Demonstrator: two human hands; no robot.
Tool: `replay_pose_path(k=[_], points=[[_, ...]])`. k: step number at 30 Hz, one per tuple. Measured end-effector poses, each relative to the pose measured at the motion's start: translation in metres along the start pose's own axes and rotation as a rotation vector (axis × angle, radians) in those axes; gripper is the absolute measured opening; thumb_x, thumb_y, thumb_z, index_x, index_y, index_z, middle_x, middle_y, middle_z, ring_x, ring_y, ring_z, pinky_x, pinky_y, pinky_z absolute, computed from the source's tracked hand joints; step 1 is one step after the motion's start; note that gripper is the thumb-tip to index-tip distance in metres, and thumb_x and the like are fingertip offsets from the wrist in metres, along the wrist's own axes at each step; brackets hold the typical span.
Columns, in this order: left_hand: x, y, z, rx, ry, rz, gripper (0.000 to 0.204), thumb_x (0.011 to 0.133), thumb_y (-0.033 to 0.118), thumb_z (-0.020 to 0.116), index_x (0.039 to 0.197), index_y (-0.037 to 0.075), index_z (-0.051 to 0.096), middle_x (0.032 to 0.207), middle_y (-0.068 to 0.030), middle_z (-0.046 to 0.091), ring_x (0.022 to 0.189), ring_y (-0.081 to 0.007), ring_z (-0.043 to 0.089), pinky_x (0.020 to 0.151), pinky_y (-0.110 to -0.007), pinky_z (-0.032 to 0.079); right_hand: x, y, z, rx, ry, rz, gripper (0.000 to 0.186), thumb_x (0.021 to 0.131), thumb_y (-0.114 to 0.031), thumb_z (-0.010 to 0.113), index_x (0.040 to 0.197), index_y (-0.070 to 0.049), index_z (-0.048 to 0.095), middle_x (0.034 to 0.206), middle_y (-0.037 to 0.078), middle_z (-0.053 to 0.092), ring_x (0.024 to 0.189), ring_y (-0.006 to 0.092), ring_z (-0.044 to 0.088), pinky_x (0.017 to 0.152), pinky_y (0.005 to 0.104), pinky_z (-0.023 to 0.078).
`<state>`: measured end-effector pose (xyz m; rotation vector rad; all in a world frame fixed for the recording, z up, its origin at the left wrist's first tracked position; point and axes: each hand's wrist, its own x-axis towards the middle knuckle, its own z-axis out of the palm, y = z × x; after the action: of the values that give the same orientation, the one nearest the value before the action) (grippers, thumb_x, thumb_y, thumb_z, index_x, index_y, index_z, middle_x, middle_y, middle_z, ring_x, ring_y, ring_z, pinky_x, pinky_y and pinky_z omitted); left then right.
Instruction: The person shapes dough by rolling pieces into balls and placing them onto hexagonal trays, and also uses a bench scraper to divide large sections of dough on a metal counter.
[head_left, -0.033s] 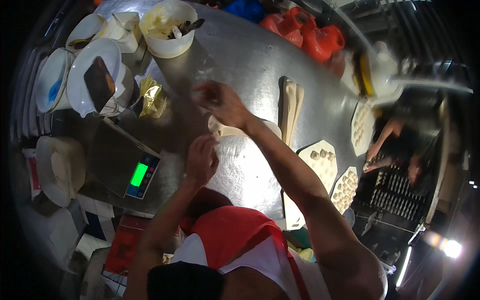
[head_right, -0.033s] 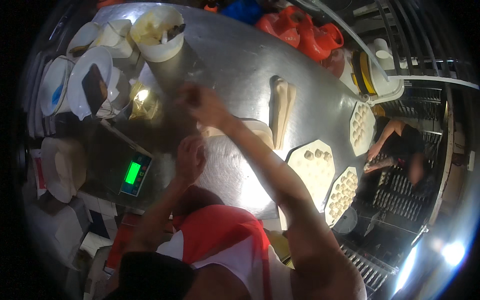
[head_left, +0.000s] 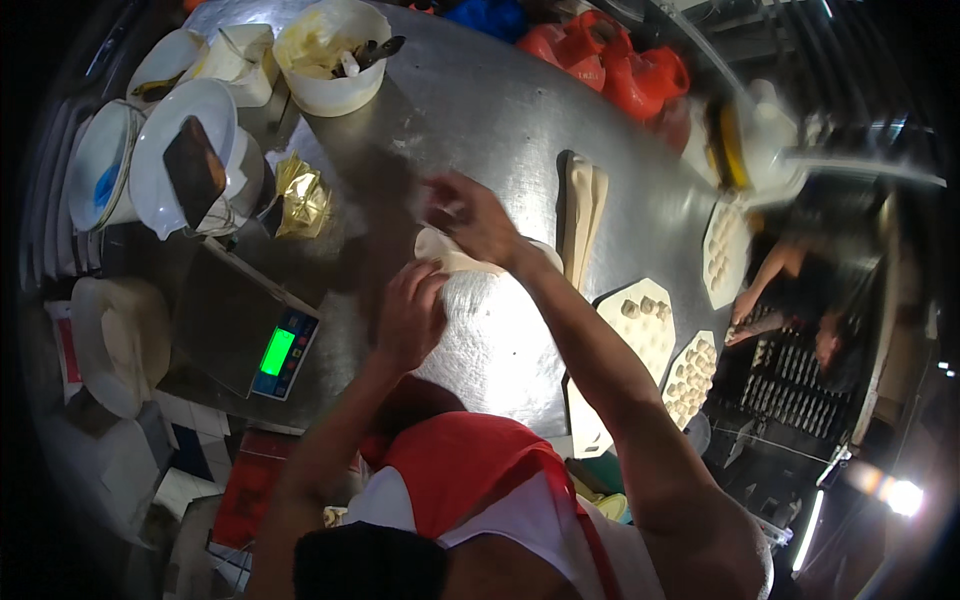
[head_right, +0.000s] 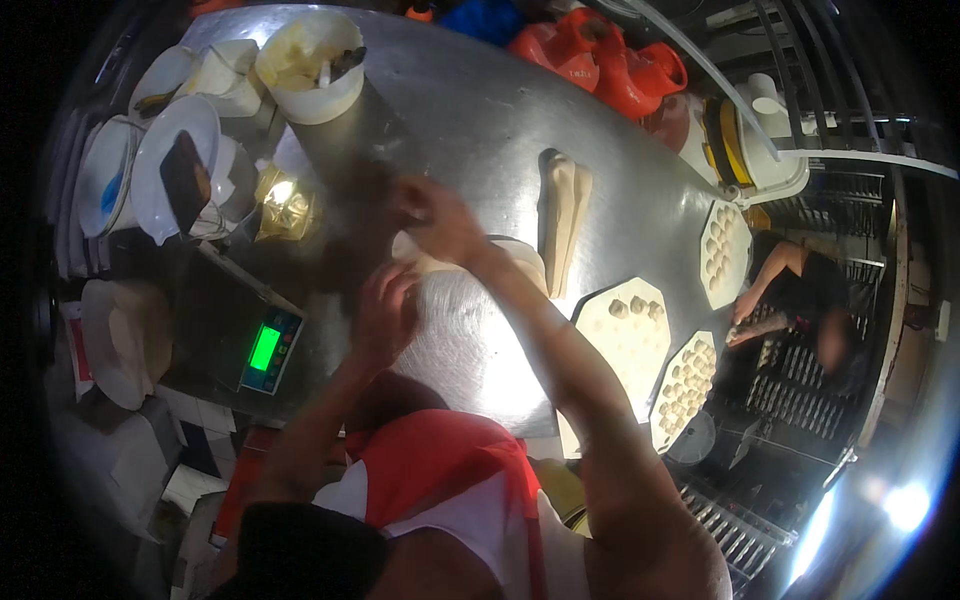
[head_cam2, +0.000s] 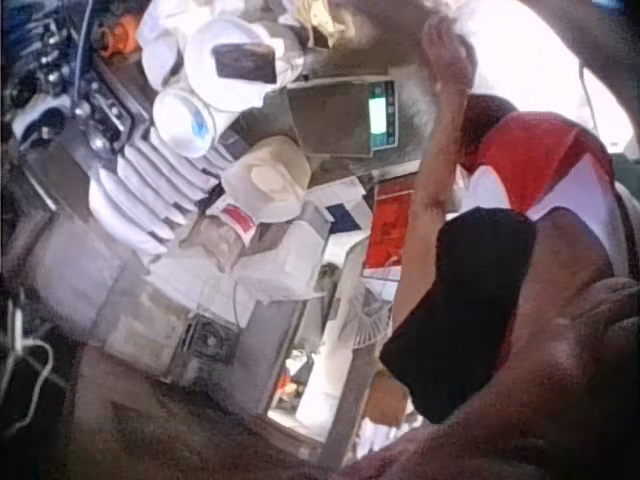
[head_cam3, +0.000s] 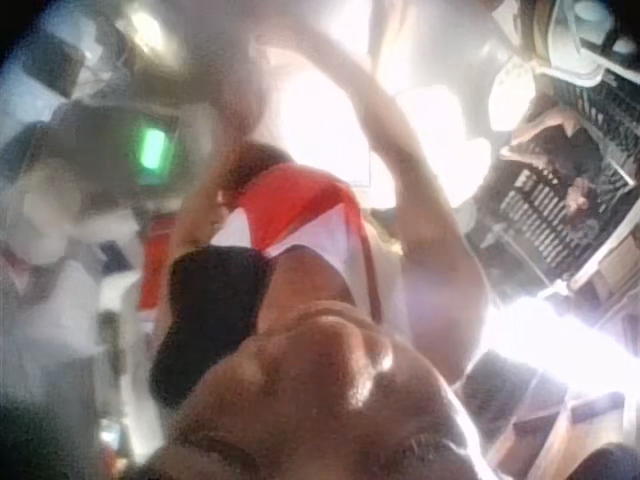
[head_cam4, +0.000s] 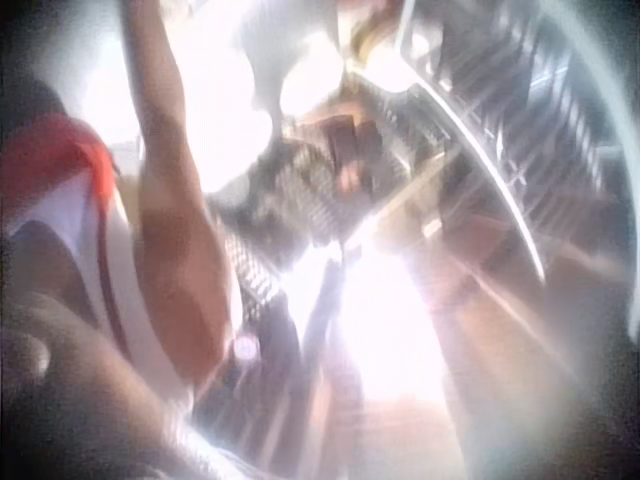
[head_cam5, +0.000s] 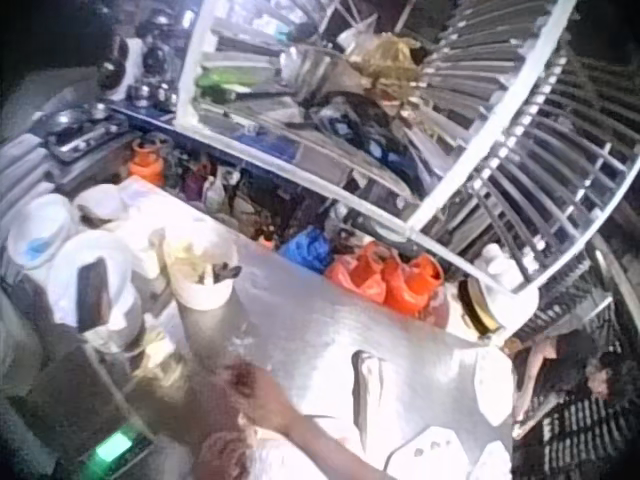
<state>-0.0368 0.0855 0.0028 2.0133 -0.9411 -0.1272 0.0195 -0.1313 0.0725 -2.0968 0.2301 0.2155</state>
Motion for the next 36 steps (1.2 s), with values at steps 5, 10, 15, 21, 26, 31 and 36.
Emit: replay_pose_path(k=[5, 10, 15, 21, 26, 31, 36], points=[[0.058, 0.006, 0.049, 0.344, -0.255, 0.192, 0.086, 0.095, 0.043, 0.077, 0.165, 0.009, 0.040, 0.153, -0.0132, 0.055, 0.143, -0.0305, 0.048, 0.126, -0.049, 0.032, -0.152, 0.151, -0.023, -0.505, 0.294, -0.041, 0.087, 0.088, -0.017, 0.082, 0.163, -0.004, 0.040, 0.157, 0.022, 0.052, 0.143, 0.0449, 0.050, 0.122, 0.0556, 0.038], [0.091, -0.027, 0.068, 0.409, -0.390, 0.215, 0.052, 0.094, 0.044, 0.078, 0.133, 0.011, 0.065, 0.136, -0.0038, 0.064, 0.121, -0.0231, 0.060, 0.114, -0.041, 0.040, -0.142, 0.152, 0.009, -0.771, 0.445, 0.144, 0.073, 0.096, -0.018, 0.071, 0.158, 0.007, 0.042, 0.140, 0.030, 0.059, 0.126, 0.0513, 0.056, 0.111, 0.0610, 0.043], [0.161, -0.002, 0.025, 0.075, -0.482, -0.065, 0.052, 0.098, 0.060, 0.069, 0.112, 0.010, 0.075, 0.102, -0.0186, 0.078, 0.094, -0.0410, 0.075, 0.082, -0.054, 0.057, -0.122, 0.147, -0.023, -0.137, 0.272, -0.058, 0.034, 0.106, -0.025, 0.069, 0.125, 0.003, 0.062, 0.106, 0.018, 0.068, 0.084, 0.0296, 0.064, 0.079, 0.0435, 0.054], [0.201, -0.032, -0.039, 0.263, -0.261, 0.215, 0.029, 0.101, 0.040, 0.072, 0.103, 0.011, 0.076, 0.116, -0.0066, 0.068, 0.123, -0.0308, 0.063, 0.114, -0.055, 0.044, -0.111, 0.032, -0.053, 0.433, 0.145, 0.407, 0.052, 0.103, -0.028, 0.074, 0.145, 0.000, 0.063, 0.119, 0.018, 0.077, 0.096, 0.0281, 0.075, 0.085, 0.0424, 0.060], [0.159, -0.012, 0.002, -0.010, -0.265, 0.089, 0.014, 0.098, 0.018, 0.075, 0.108, 0.009, 0.073, 0.121, -0.0075, 0.067, 0.119, -0.0330, 0.064, 0.107, -0.047, 0.052, -0.054, 0.150, -0.137, -0.398, 0.478, -0.042, 0.044, 0.100, -0.029, 0.073, 0.132, -0.003, 0.058, 0.124, 0.016, 0.069, 0.112, 0.0289, 0.063, 0.097, 0.0445, 0.054], [0.135, 0.020, 0.045, -0.161, -0.333, -0.042, 0.011, 0.100, 0.014, 0.071, 0.109, 0.007, 0.071, 0.113, -0.0089, 0.071, 0.112, -0.0352, 0.067, 0.096, -0.046, 0.056, -0.019, 0.218, -0.166, -0.912, 0.457, 0.082, 0.055, 0.096, -0.034, 0.070, 0.143, -0.007, 0.058, 0.132, 0.023, 0.062, 0.118, 0.0457, 0.061, 0.099, 0.0531, 0.055], [0.109, 0.005, 0.077, -0.649, -0.334, -0.489, 0.023, 0.108, 0.029, 0.067, 0.115, 0.008, 0.072, 0.115, -0.0075, 0.073, 0.105, -0.0241, 0.072, 0.090, -0.039, 0.060, -0.010, 0.187, -0.147, -0.093, 0.204, 0.127, 0.069, 0.089, -0.018, 0.077, 0.150, -0.002, 0.050, 0.125, 0.027, 0.066, 0.098, 0.0399, 0.070, 0.087, 0.0486, 0.059]])
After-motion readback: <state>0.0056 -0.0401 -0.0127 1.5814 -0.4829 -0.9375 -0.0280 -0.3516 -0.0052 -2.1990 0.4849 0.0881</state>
